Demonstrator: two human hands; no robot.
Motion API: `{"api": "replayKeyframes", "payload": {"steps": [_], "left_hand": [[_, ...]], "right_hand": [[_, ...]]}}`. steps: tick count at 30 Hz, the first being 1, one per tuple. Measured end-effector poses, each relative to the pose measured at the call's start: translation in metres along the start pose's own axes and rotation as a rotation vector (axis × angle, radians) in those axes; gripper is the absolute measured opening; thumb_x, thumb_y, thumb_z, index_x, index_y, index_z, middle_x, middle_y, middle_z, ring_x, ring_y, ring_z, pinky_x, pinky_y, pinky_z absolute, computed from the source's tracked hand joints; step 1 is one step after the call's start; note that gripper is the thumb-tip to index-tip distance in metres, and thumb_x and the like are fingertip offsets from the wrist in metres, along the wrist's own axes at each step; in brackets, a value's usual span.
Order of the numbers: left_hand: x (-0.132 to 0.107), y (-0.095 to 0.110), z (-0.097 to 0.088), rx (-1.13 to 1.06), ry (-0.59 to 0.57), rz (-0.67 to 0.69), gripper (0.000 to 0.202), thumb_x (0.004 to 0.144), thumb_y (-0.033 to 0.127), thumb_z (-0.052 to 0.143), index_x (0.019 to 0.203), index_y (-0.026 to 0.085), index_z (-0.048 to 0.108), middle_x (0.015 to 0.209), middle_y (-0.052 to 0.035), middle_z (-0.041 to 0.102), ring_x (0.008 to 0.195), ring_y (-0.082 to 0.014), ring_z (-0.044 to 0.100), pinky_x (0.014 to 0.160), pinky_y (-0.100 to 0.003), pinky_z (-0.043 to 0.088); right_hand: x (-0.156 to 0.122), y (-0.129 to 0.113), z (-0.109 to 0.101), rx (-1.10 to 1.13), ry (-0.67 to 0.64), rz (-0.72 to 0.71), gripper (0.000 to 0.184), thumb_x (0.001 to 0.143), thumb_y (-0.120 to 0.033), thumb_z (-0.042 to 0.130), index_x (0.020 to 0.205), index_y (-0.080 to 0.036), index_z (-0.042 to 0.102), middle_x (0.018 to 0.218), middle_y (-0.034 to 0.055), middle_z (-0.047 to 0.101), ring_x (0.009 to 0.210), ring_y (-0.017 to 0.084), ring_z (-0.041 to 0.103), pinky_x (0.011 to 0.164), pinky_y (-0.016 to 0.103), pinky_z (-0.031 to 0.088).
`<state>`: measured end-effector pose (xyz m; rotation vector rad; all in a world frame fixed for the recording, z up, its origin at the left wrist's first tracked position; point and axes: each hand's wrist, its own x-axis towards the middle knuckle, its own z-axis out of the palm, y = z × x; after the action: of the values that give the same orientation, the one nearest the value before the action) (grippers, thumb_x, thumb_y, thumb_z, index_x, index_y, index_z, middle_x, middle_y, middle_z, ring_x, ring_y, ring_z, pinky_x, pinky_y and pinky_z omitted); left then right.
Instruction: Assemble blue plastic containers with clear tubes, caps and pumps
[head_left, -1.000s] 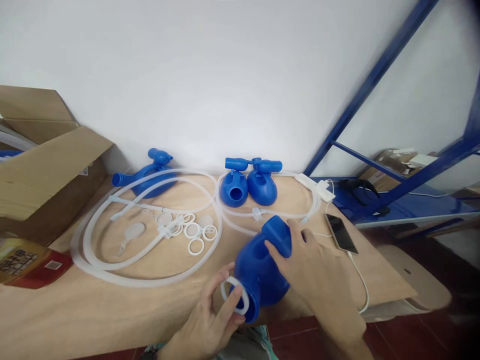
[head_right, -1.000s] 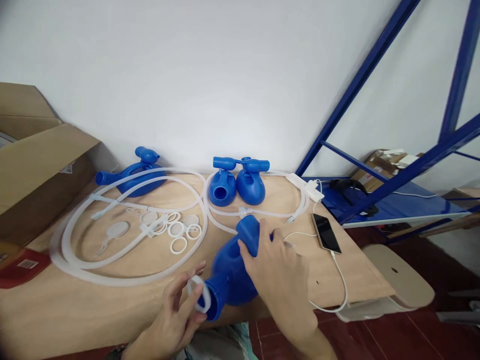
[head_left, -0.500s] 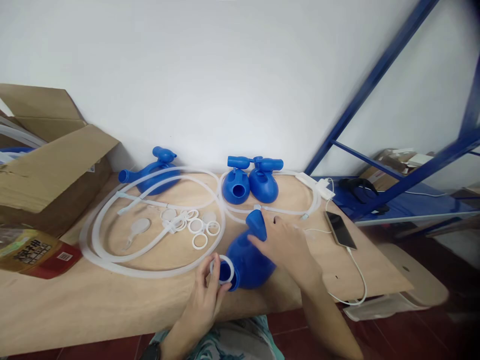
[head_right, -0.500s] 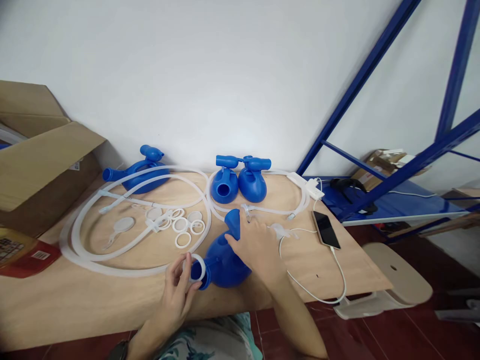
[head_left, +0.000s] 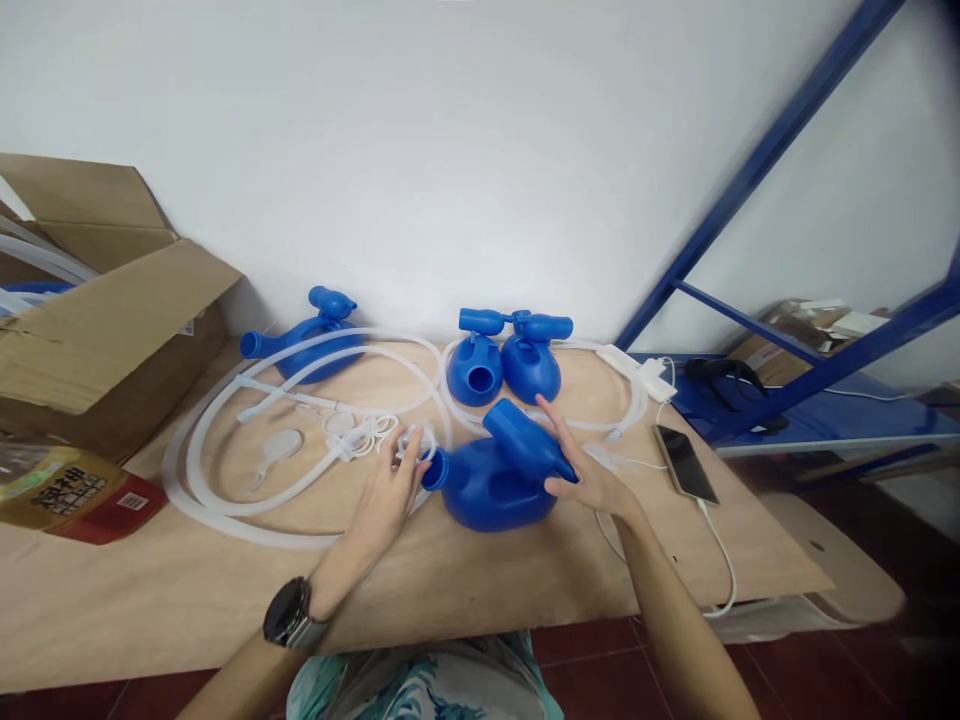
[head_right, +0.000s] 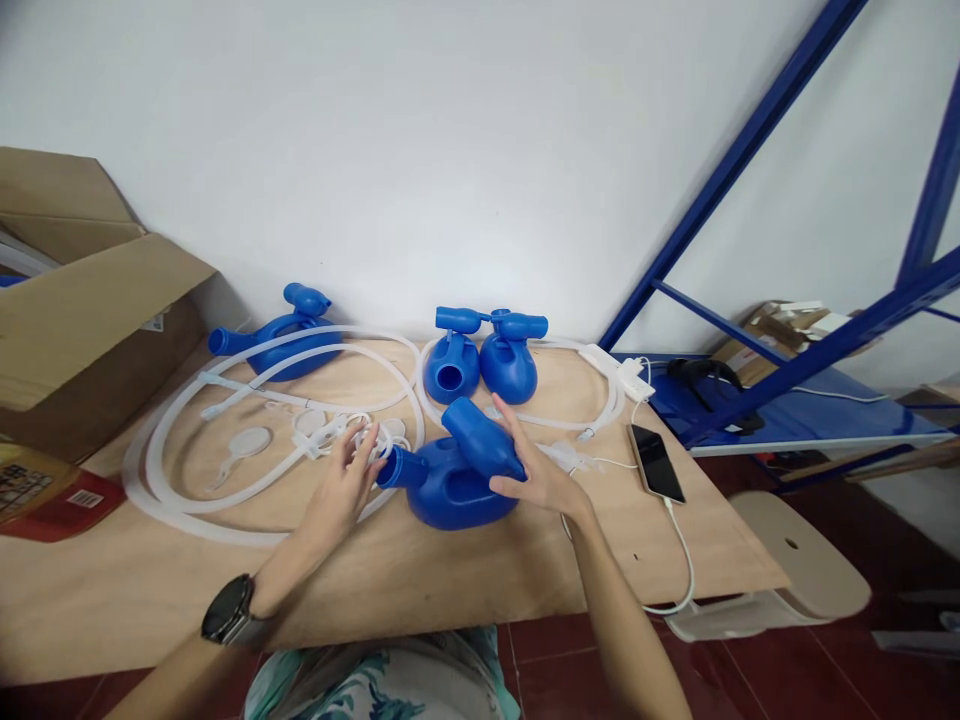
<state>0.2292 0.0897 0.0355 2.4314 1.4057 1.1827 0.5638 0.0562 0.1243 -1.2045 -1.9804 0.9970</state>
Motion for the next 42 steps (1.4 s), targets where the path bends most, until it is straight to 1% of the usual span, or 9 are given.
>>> {"api": "replayKeyframes", "payload": {"steps": [5, 11, 15, 18, 25, 31, 36, 39, 42], "left_hand": [[0.036, -0.014, 0.004, 0.001, -0.052, -0.035, 0.052, 0.112, 0.041, 0.039, 0.158, 0.017, 0.044, 0.150, -0.0252, 0.048, 0.121, -0.0334, 0.066, 0.097, -0.049, 0.059], [0.049, -0.014, -0.020, -0.092, -0.057, -0.133, 0.061, 0.111, 0.047, 0.041, 0.165, 0.018, 0.035, 0.147, -0.0211, 0.054, 0.136, -0.0346, 0.055, 0.114, -0.055, 0.046], [0.048, -0.012, -0.044, -0.302, -0.313, -0.201, 0.058, 0.111, 0.052, 0.040, 0.163, 0.025, 0.041, 0.136, -0.0119, 0.063, 0.124, -0.0268, 0.062, 0.111, -0.044, 0.050], [0.056, -0.014, -0.057, -0.312, -0.471, -0.128, 0.055, 0.110, 0.054, 0.042, 0.155, 0.025, 0.052, 0.136, -0.0102, 0.063, 0.123, -0.0259, 0.062, 0.112, -0.041, 0.048], [0.083, -0.023, -0.077, -0.253, -0.592, -0.061, 0.059, 0.106, 0.059, 0.047, 0.152, 0.023, 0.055, 0.130, -0.0094, 0.066, 0.096, -0.0220, 0.069, 0.096, -0.037, 0.056], [0.090, -0.036, -0.077, -0.304, -0.623, -0.028, 0.057, 0.104, 0.057, 0.054, 0.151, 0.025, 0.058, 0.148, -0.0099, 0.062, 0.115, -0.0259, 0.071, 0.105, -0.040, 0.057], [0.093, -0.042, -0.076, -0.384, -0.634, 0.021, 0.052, 0.102, 0.045, 0.060, 0.151, 0.026, 0.059, 0.152, -0.0094, 0.061, 0.129, -0.0275, 0.065, 0.109, -0.042, 0.058], [0.095, -0.045, -0.074, -0.430, -0.622, -0.019, 0.051, 0.098, 0.047, 0.066, 0.145, 0.026, 0.065, 0.146, -0.0092, 0.066, 0.126, -0.0280, 0.068, 0.106, -0.042, 0.060], [0.095, -0.047, -0.072, -0.492, -0.585, -0.111, 0.055, 0.093, 0.052, 0.072, 0.140, 0.024, 0.069, 0.140, -0.0114, 0.070, 0.116, -0.0289, 0.073, 0.098, -0.042, 0.065]], "right_hand": [[0.007, 0.008, 0.006, 0.088, 0.027, 0.024, 0.127, 0.085, -0.075, 0.071, 0.172, -0.027, -0.009, 0.173, 0.0175, 0.034, 0.157, 0.036, 0.041, 0.126, 0.056, 0.038], [0.015, 0.034, 0.037, -0.119, 0.339, 0.021, 0.108, 0.079, -0.063, 0.081, 0.167, -0.029, 0.027, 0.164, 0.0171, 0.046, 0.152, 0.041, 0.046, 0.125, 0.064, 0.039], [0.026, 0.050, 0.061, -0.103, 0.551, 0.066, 0.100, 0.080, -0.059, 0.082, 0.161, -0.032, 0.032, 0.157, 0.0159, 0.052, 0.142, 0.040, 0.056, 0.117, 0.063, 0.050], [0.038, 0.054, 0.064, -0.087, 0.535, 0.056, 0.095, 0.081, -0.060, 0.082, 0.158, -0.033, 0.034, 0.156, 0.0136, 0.053, 0.143, 0.037, 0.056, 0.118, 0.061, 0.050], [0.059, 0.051, 0.062, -0.089, 0.505, 0.047, 0.090, 0.083, -0.065, 0.078, 0.157, -0.035, 0.037, 0.159, 0.0094, 0.052, 0.145, 0.036, 0.054, 0.122, 0.057, 0.048], [0.064, 0.045, 0.058, -0.087, 0.476, 0.014, 0.095, 0.081, -0.059, 0.082, 0.159, -0.029, 0.037, 0.165, 0.0123, 0.046, 0.154, 0.035, 0.045, 0.128, 0.058, 0.040], [0.065, 0.039, 0.054, -0.110, 0.437, 0.066, 0.057, 0.081, -0.059, 0.082, 0.128, -0.031, 0.067, 0.127, 0.0098, 0.075, 0.123, 0.038, 0.069, 0.114, 0.059, 0.054], [0.066, 0.041, 0.053, -0.103, 0.438, 0.055, 0.045, 0.078, -0.063, 0.082, 0.106, -0.029, 0.071, 0.105, 0.0063, 0.079, 0.100, 0.035, 0.075, 0.098, 0.059, 0.063], [0.067, 0.042, 0.054, -0.088, 0.450, 0.032, 0.044, 0.080, -0.064, 0.081, 0.101, -0.026, 0.071, 0.096, 0.0063, 0.079, 0.091, 0.032, 0.076, 0.090, 0.052, 0.066]]}}
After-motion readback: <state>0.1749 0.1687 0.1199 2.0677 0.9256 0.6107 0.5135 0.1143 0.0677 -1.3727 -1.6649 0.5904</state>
